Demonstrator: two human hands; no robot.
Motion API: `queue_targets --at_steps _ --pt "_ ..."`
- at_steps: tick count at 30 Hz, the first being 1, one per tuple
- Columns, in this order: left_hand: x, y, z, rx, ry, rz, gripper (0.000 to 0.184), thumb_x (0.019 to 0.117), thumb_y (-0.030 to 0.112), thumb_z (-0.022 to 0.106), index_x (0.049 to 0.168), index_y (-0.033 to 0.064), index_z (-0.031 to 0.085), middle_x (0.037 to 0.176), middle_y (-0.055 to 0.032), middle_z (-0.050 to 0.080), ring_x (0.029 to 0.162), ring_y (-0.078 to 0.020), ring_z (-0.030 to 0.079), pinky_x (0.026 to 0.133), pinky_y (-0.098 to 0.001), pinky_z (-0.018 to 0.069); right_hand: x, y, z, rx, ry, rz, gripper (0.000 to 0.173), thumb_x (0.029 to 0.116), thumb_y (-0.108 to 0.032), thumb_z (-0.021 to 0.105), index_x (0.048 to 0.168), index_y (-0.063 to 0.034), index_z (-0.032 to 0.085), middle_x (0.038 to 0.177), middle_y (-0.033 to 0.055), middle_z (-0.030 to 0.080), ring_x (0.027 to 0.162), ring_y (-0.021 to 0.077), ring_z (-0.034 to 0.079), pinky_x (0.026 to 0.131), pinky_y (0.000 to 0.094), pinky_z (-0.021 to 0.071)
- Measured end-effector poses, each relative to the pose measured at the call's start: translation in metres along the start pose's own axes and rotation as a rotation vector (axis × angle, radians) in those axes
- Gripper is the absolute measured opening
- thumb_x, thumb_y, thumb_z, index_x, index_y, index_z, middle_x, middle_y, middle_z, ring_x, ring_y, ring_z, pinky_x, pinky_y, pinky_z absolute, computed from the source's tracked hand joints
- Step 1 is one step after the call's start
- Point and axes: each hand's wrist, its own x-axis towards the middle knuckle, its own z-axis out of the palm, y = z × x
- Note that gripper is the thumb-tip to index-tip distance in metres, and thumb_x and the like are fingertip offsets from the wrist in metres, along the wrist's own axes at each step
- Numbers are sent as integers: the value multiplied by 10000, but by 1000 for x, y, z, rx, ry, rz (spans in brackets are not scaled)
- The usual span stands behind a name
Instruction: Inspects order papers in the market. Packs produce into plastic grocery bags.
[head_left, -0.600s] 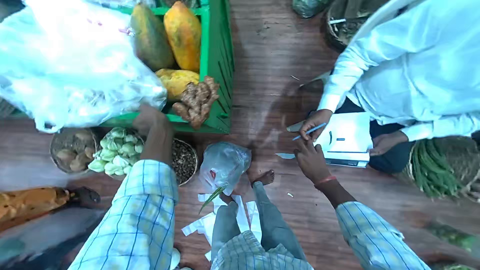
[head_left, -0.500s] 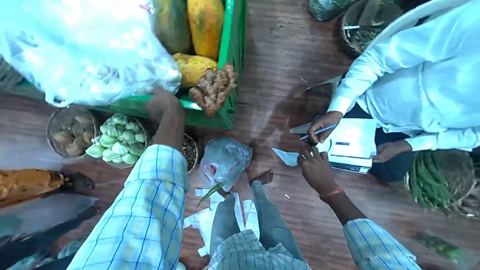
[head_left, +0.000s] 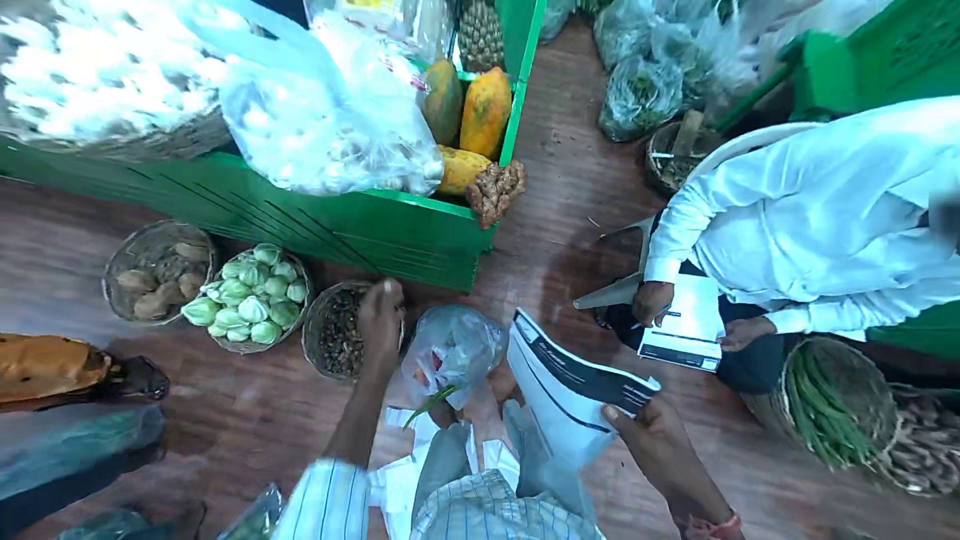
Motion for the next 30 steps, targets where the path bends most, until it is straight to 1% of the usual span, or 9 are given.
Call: queue_targets --at_steps 4,7,10,13,14,16,17,19,30 --pt "-117 -9 2 -147 -373 -126 597 1092 470 280 1421 57 559 1352 -80 660 1225 -212 633 1004 -438 543 9 -24 30 368 -64 67 418 835 -153 837 1207 -98 654 1057 102 755 920 201 752 846 417 642" --pt "-193 37 15 -317 -322 -297 494 1106 330 220 1306 44 570 1039 -4 722 935 -70 693 824 -290 600 32 -26 42 162 -101 98 350 976 -77 646 1310 0 579 1101 166 727 937 234 741 814 406 644" --pt "-227 42 11 -615 -209 -117 355 1036 376 531 1185 82 664 979 16 771 891 -79 739 824 -298 626 50 -35 50 -93 -186 -28 310 970 -51 651 1269 24 616 1065 160 742 925 234 745 822 377 642" --pt "-248 31 8 -657 -187 -23 790 908 681 607 1290 -11 618 1116 -89 751 1014 -175 733 922 -382 610 47 -47 51 -197 -199 -108 283 962 -79 694 1230 2 646 1007 144 754 868 246 754 777 382 653" --pt "-254 30 9 -642 -191 22 781 922 654 606 1319 -18 609 1148 -95 744 1038 -180 726 940 -384 601 45 -51 50 -217 -206 -136 283 958 -92 701 1223 -5 651 998 138 756 857 246 754 766 383 655" --pt "-266 37 16 -576 -183 124 453 1011 317 632 1321 -13 617 1122 -76 751 989 -159 735 901 -357 615 41 -59 46 -240 -212 -178 288 948 -113 713 1214 -17 658 985 130 760 845 242 758 754 377 659" --pt "-272 43 20 -549 -164 127 359 1007 143 621 1318 -38 601 1106 -96 752 962 -176 744 879 -363 627 38 -62 43 -238 -214 -188 295 944 -109 714 1218 -17 657 986 128 760 843 239 758 753 370 658" --pt "-281 54 32 -519 -91 93 315 989 -4 577 1297 -63 600 1067 -124 757 908 -199 755 834 -368 643 34 -70 37 -231 -222 -194 306 936 -115 722 1221 -23 656 978 128 761 833 238 760 736 359 659" --pt "-285 61 72 -577 50 106 276 982 -37 553 1243 -79 631 1029 -146 755 874 -201 756 809 -346 644 30 -74 -10 -138 -328 -112 387 882 -87 735 1248 -24 626 948 180 752 796 255 759 705 350 652"
